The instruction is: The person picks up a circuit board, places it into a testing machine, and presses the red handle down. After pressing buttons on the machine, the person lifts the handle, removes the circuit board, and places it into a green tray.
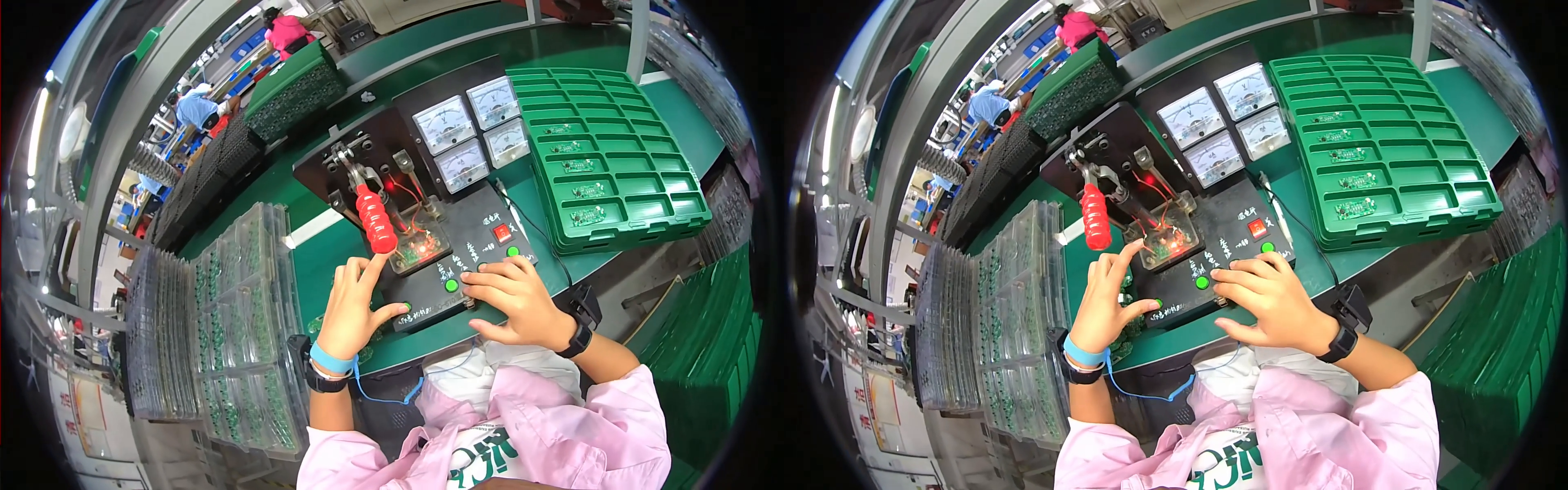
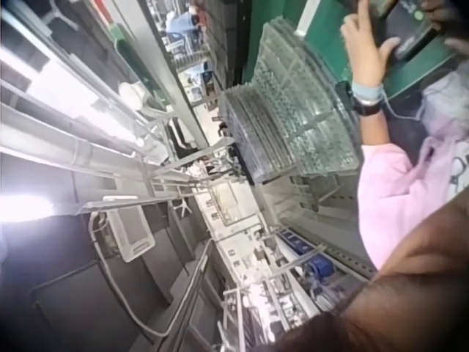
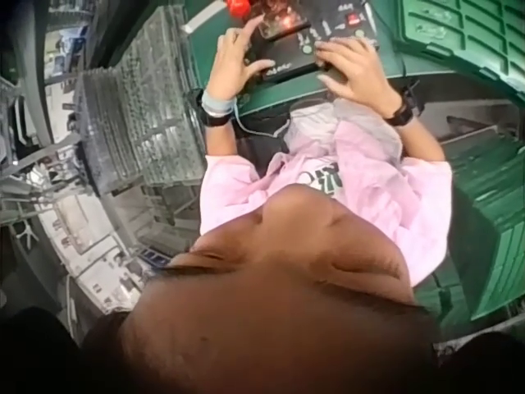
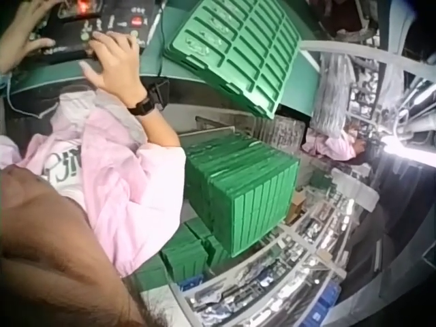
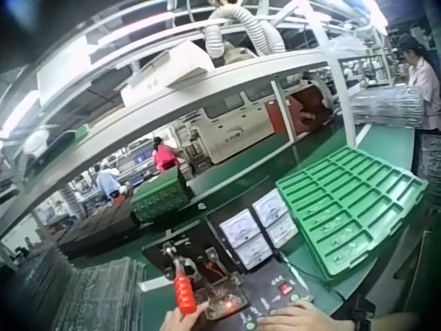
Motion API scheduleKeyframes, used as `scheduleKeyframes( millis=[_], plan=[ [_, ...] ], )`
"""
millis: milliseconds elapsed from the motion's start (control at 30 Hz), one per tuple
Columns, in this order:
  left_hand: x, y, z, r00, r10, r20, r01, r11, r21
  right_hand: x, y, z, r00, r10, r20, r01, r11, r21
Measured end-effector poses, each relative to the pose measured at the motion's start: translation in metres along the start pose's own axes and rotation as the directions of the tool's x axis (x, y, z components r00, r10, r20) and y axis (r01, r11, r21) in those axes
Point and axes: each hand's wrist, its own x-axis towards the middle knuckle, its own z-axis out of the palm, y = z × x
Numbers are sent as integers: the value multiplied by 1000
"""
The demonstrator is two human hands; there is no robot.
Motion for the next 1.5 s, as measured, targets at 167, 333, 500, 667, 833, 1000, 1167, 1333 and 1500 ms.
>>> scheduleKeyframes(
  millis=[167,333,500,667,833,1000,1167,1333,1500],
  plan=[
    [-7,-4,8,998,15,-57,-17,999,-39,75,-14,-22,957,-241,164,215,963,164],
    [-20,1,26,940,25,-341,-32,999,-16,214,-10,-60,728,-540,-422,631,769,105],
    [-49,-25,23,893,-175,-415,252,958,139,224,1,-23,770,-294,-567,375,927,29],
    [-67,-71,19,837,-258,-483,372,915,155,124,-12,-8,881,-453,-139,462,886,39],
    [-21,-60,37,922,-118,-369,173,978,119,89,6,19,954,-231,189,280,913,-295],
    [-27,-67,28,952,-236,-194,258,962,95,101,-6,43,915,-373,155,404,844,-352],
    [-26,-67,28,974,43,-225,-11,990,142,84,3,34,924,-370,98,380,859,-343],
    [-28,-44,19,917,56,-396,-19,995,96,27,32,-46,947,-228,-227,144,931,-335],
    [-22,-9,32,861,225,-456,-158,971,181,-65,102,-136,889,28,-457,-309,773,-553]
  ],
)
